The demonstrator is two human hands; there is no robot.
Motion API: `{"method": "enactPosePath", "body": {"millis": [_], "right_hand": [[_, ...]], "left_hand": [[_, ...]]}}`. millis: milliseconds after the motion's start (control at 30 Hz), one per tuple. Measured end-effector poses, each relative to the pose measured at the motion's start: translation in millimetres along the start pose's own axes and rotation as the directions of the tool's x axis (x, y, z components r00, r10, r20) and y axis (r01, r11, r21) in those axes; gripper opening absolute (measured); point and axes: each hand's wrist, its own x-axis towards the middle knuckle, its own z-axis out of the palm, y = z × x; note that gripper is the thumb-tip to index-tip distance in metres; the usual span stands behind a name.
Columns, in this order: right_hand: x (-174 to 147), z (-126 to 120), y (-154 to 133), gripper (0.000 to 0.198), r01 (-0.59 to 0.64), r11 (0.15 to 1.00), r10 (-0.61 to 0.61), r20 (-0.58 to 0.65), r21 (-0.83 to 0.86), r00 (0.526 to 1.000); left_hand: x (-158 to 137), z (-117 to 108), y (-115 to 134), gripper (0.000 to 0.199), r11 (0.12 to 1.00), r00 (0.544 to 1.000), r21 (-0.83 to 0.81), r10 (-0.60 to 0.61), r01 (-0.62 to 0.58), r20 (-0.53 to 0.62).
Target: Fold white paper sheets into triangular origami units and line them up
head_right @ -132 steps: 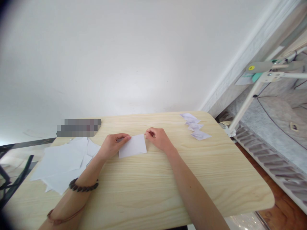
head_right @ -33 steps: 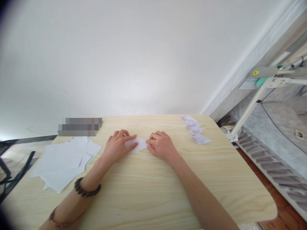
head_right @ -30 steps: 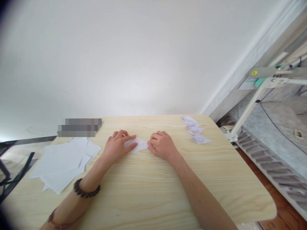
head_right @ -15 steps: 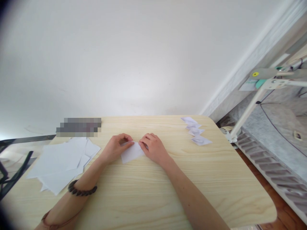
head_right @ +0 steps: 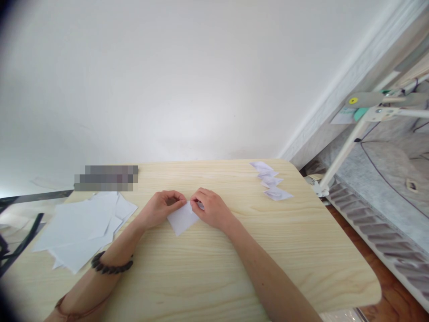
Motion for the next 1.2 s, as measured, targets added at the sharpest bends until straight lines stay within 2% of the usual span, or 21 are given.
{"method": "enactPosePath", "body": {"millis": [133, 367, 600, 733, 933, 1067, 1200], "right_hand": [[0.6, -7.1, 3.6, 0.011, -0.011, 0.997, 0.008, 0.040, 0.075, 0.999], [-2.9, -21.1, 13.5, 0.013, -0.083, 0.993, 0.076, 0.078, 0.084, 0.994], [-5.0, -20.4, 20.5, 0.019, -0.129, 0.963, 0.117, 0.063, 0.238, 0.991], [-5.4, -20.5, 24.1, 0.023, -0.150, 0.953, 0.138, 0.064, 0.263, 0.988], [-5.1, -16.0, 28.0, 0.014, -0.228, 0.945, 0.250, -0.070, 0.236, 0.966], [-4.6, -11.3, 27.5, 0.011, -0.192, 0.957, 0.220, -0.109, 0.219, 0.969], [-4.7, -10.8, 26.2, 0.011, -0.180, 0.963, 0.209, -0.134, 0.202, 0.969]], "left_hand": [[-0.7, -4.3, 0.3, 0.026, 0.998, 0.999, -0.055, -0.023, 0.025, 0.027], [-0.8, -7.7, 4.9, 0.029, 0.994, 0.997, -0.083, -0.073, 0.074, 0.017], [0.6, -9.3, 5.8, 0.026, 0.993, 0.999, -0.104, -0.052, 0.051, -0.011], [2.1, -8.9, 3.7, 0.028, 0.993, 0.997, -0.095, -0.075, 0.074, -0.011], [1.7, -8.0, 0.3, 0.028, 0.999, 0.999, -0.043, -0.024, 0.023, -0.022], [-0.8, -8.4, 1.7, 0.026, 0.997, 0.995, 0.030, 0.079, -0.077, -0.066], [-2.2, -8.6, 0.8, 0.028, 0.987, 0.994, 0.126, 0.102, -0.096, -0.046]]}}
